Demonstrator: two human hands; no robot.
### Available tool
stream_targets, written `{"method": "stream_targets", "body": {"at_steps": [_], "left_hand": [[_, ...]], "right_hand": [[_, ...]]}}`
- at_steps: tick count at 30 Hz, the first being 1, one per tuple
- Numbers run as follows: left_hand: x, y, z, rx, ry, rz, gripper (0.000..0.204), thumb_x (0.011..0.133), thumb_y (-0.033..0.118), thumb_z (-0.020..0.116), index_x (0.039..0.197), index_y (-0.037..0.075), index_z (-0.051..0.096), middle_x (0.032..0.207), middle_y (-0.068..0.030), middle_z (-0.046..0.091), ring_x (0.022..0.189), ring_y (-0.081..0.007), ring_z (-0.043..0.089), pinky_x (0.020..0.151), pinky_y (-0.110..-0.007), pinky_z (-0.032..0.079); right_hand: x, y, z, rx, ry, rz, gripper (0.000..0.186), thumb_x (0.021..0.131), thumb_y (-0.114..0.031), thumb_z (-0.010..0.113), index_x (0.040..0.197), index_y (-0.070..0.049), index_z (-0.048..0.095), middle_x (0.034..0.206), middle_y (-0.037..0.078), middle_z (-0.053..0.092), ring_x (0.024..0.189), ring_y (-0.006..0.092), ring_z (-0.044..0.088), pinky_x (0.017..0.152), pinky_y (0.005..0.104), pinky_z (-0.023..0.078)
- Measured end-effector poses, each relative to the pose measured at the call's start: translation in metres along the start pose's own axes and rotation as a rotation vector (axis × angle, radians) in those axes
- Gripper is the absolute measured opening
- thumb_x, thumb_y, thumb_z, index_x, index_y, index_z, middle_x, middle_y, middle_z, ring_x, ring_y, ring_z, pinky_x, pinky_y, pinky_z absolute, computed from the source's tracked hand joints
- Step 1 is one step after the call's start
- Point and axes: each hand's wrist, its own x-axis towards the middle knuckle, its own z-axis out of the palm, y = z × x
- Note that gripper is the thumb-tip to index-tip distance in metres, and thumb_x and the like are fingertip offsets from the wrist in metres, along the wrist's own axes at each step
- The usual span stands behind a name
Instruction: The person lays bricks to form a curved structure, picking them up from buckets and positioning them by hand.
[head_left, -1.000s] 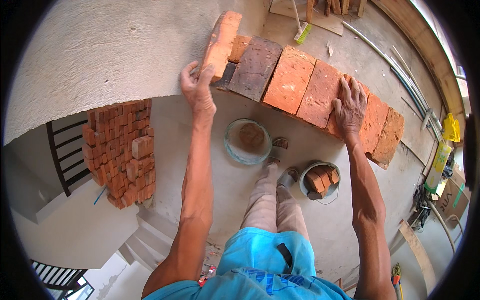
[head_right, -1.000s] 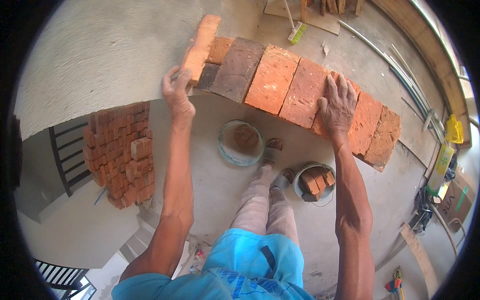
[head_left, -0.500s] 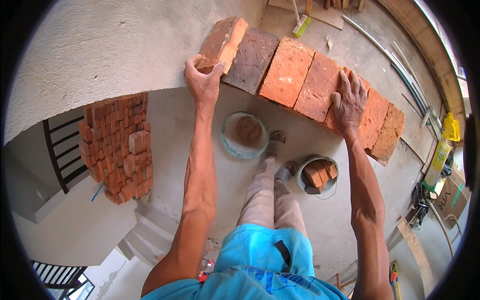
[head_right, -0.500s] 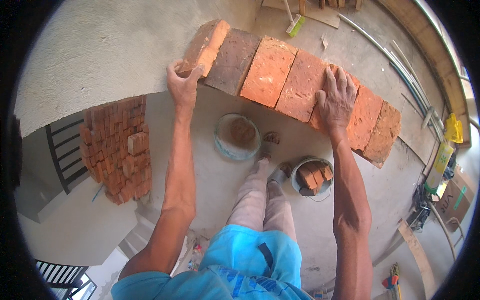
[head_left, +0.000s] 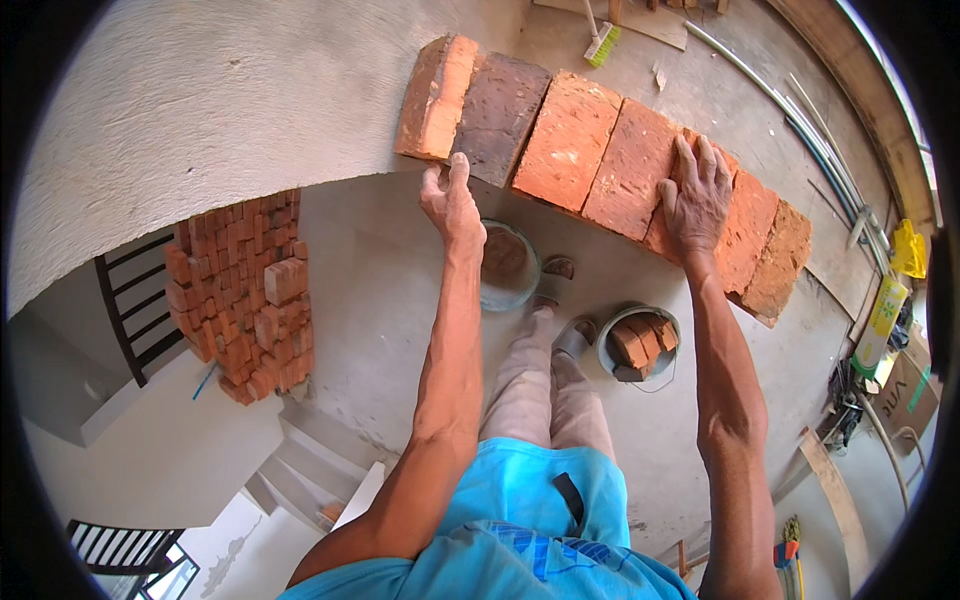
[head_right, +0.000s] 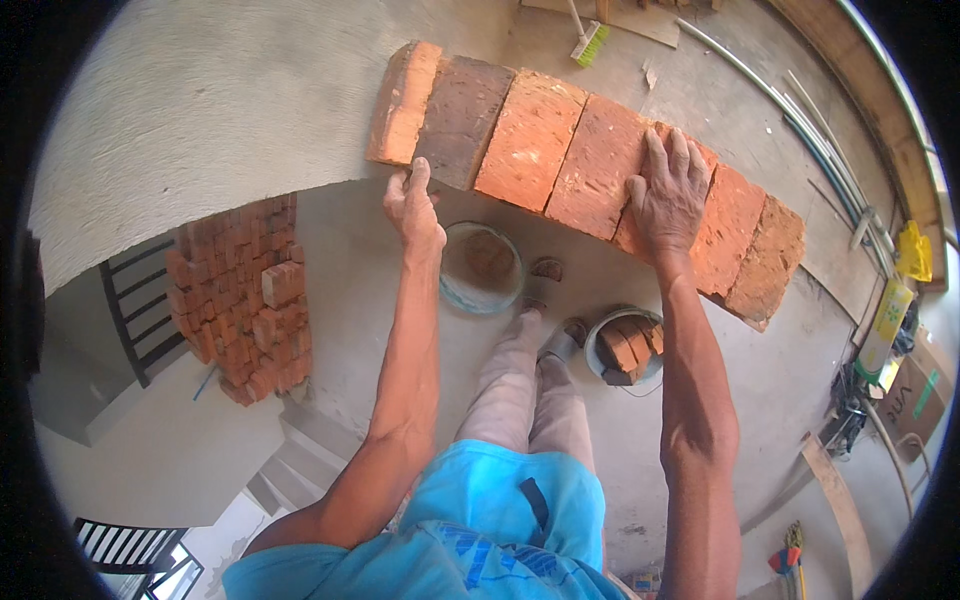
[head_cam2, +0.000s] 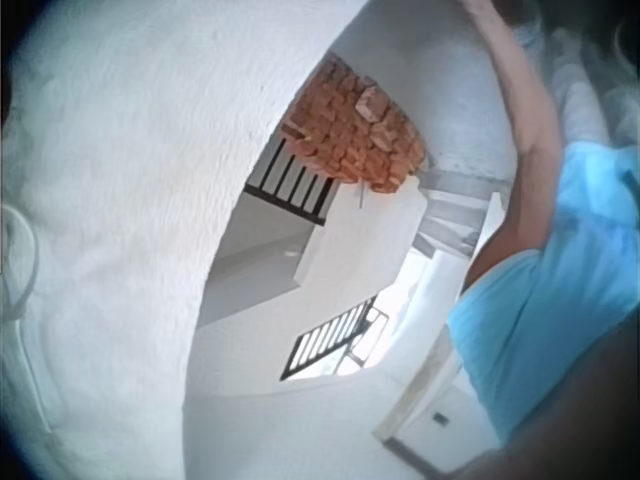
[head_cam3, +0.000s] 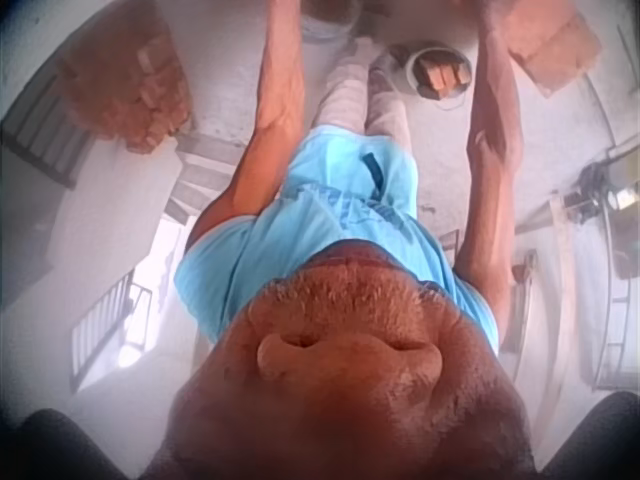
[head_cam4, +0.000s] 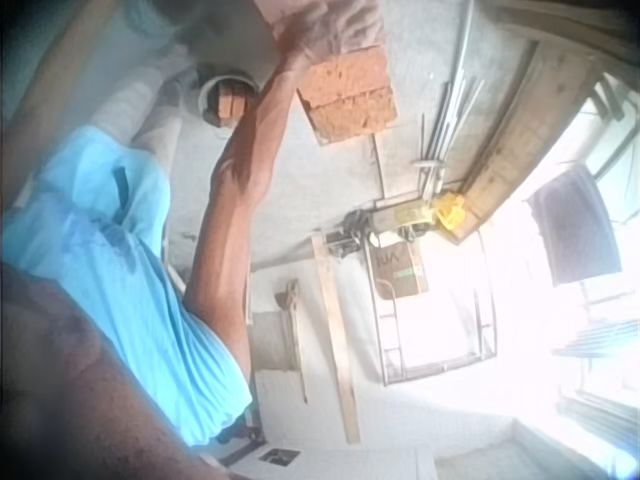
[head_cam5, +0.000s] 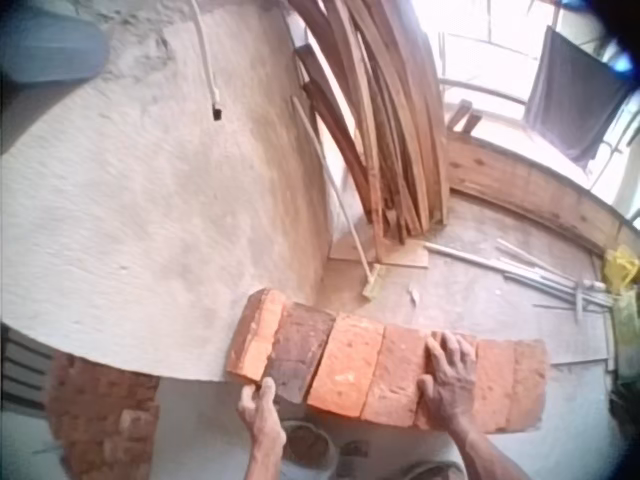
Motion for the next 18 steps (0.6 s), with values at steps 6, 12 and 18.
{"method": "stream_targets", "body": {"at_steps": [6, 12, 18], "left_hand": [[-0.017, -0.022, 0.001, 0.117, -0.029, 0.141, 0.069, 0.095, 0.029, 0.076, 0.142, -0.012, 0.047, 0.109, -0.0115, 0.061, 0.091, -0.0171, 0.059, 0.073, -0.033, 0.049], [-0.013, -0.012, -0.035, 0.261, 0.085, 0.272, 0.064, 0.098, 0.030, 0.071, 0.141, -0.011, 0.047, 0.116, -0.0172, 0.061, 0.103, -0.0221, 0.060, 0.082, -0.034, 0.052], [0.022, 0.083, 0.004, 0.825, 0.016, 0.799, 0.060, 0.092, 0.027, 0.073, 0.133, -0.010, 0.050, 0.121, -0.0240, 0.055, 0.110, -0.0388, 0.059, 0.097, -0.049, 0.048]], "right_hand": [[0.003, -0.004, -0.006, 0.005, -0.004, 0.008, 0.062, 0.084, -0.024, 0.064, 0.145, -0.017, 0.054, 0.150, 0.012, 0.046, 0.143, 0.0346, 0.039, 0.122, 0.0476, 0.028], [0.001, -0.013, 0.014, 0.044, -0.023, -0.037, 0.062, 0.084, -0.023, 0.064, 0.145, -0.016, 0.054, 0.151, 0.012, 0.046, 0.143, 0.0348, 0.038, 0.122, 0.0481, 0.028], [0.000, 0.005, -0.001, -0.002, -0.014, 0.001, 0.063, 0.084, -0.023, 0.064, 0.145, -0.016, 0.053, 0.151, 0.013, 0.045, 0.143, 0.0351, 0.038, 0.122, 0.0486, 0.028]]}}
